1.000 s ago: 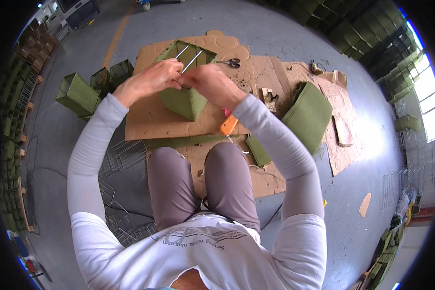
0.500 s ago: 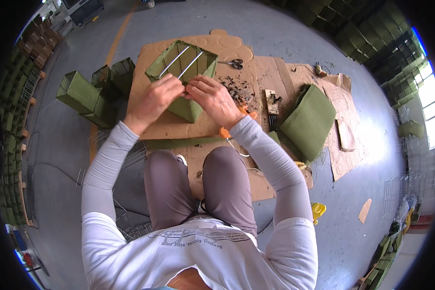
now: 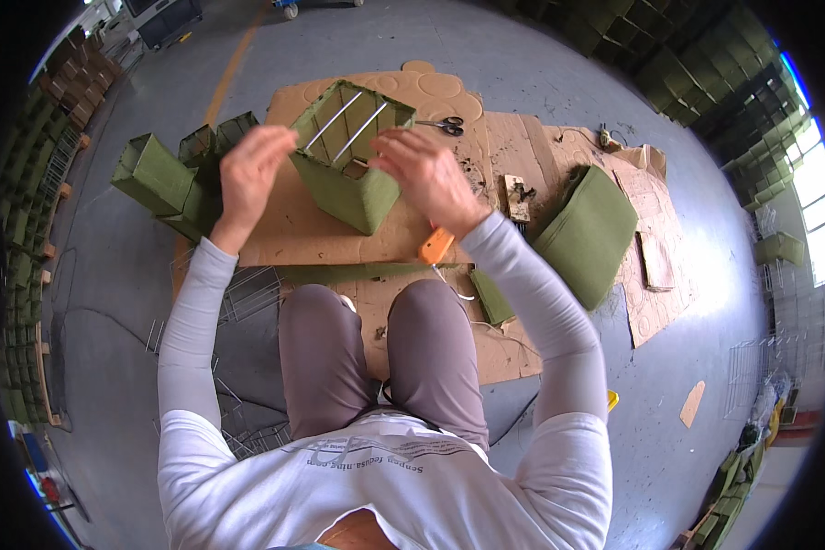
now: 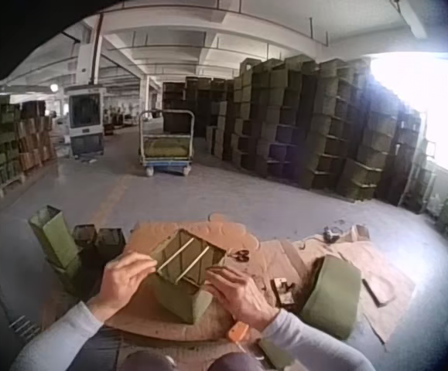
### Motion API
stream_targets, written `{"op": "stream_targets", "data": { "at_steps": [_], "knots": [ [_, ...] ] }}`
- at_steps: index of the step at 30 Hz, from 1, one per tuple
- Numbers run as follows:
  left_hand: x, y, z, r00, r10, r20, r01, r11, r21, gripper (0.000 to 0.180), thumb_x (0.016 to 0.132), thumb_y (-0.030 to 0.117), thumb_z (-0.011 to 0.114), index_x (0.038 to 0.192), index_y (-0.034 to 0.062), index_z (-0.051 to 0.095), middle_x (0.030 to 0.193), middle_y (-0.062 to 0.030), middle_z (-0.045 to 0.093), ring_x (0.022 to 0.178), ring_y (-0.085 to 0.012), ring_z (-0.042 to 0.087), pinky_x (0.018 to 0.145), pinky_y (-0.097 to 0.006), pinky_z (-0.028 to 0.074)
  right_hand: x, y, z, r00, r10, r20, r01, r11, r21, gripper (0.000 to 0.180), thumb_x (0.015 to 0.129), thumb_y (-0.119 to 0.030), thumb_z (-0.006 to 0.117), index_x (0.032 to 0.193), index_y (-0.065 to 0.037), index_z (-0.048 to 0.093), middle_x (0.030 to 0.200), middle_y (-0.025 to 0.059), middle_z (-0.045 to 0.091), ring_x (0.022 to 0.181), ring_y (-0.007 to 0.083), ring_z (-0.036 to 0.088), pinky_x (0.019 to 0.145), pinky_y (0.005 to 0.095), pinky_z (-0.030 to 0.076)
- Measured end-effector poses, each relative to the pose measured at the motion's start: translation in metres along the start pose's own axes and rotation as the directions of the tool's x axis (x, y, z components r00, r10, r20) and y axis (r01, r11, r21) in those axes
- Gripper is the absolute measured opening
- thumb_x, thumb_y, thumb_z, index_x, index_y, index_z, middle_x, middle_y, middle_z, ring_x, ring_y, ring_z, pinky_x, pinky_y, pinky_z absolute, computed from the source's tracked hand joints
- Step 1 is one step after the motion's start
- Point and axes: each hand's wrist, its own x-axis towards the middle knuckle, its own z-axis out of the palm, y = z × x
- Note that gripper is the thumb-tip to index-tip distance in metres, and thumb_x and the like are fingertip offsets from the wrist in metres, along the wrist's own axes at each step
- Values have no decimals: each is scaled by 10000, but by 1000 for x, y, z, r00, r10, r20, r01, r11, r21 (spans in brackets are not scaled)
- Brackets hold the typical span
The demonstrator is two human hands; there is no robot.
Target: Assembling green fabric-covered metal wire frames using a hot glue gun to secure the fabric.
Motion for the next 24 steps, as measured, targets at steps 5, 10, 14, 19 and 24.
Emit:
{"op": "stream_targets", "data": {
  "at_steps": [5, 10, 14, 19, 24],
  "knots": [
    [-15, 4, 22, 944, 292, 156, -318, 931, 179, 258, 736, 36, 752, 989, 25, 706, 983, -45, 668, 898, -214, 624, 778, -322, 544, -14, -25, 44, 988, -41, -152, 12, 982, -190, 193, 818, -128, 691, 945, 4, 631, 960, 142, 653, 947, 293, 629, 916, 396, 514],
    [-1, -9, 33, 925, 293, 242, -324, 940, 103, 266, 689, -21, 750, 948, 14, 698, 883, -53, 640, 867, -234, 608, 761, -339, 531, -7, -23, 53, 990, 51, -130, -75, 980, -187, 154, 776, -65, 695, 907, -10, 635, 909, 126, 665, 951, 291, 639, 898, 382, 512],
    [18, 0, 40, 830, 388, 402, -411, 911, -31, 84, 736, 5, 716, 798, 3, 660, 773, -63, 578, 818, -220, 568, 731, -340, 512, -13, -7, 26, 990, 140, 19, -136, 980, -148, 141, 773, -58, 694, 888, -1, 636, 884, 135, 666, 933, 302, 640, 867, 380, 519],
    [17, 8, 47, 833, 285, 474, -237, 958, -160, 79, 794, 48, 689, 773, -9, 638, 752, -85, 550, 801, -252, 551, 712, -366, 486, -18, -6, 7, 991, 68, 118, -62, 997, -48, 105, 777, -66, 688, 823, 3, 625, 811, 143, 645, 851, 314, 629, 740, 412, 517],
    [32, 0, 46, 758, 233, 609, -163, 972, -170, 114, 822, 97, 683, 822, -14, 660, 777, -106, 569, 825, -267, 561, 720, -386, 473, 3, 1, -3, 904, 202, 378, -164, 978, -131, 128, 839, -134, 676, 866, -8, 671, 808, 150, 647, 791, 331, 644, 702, 413, 512]
  ]
}}
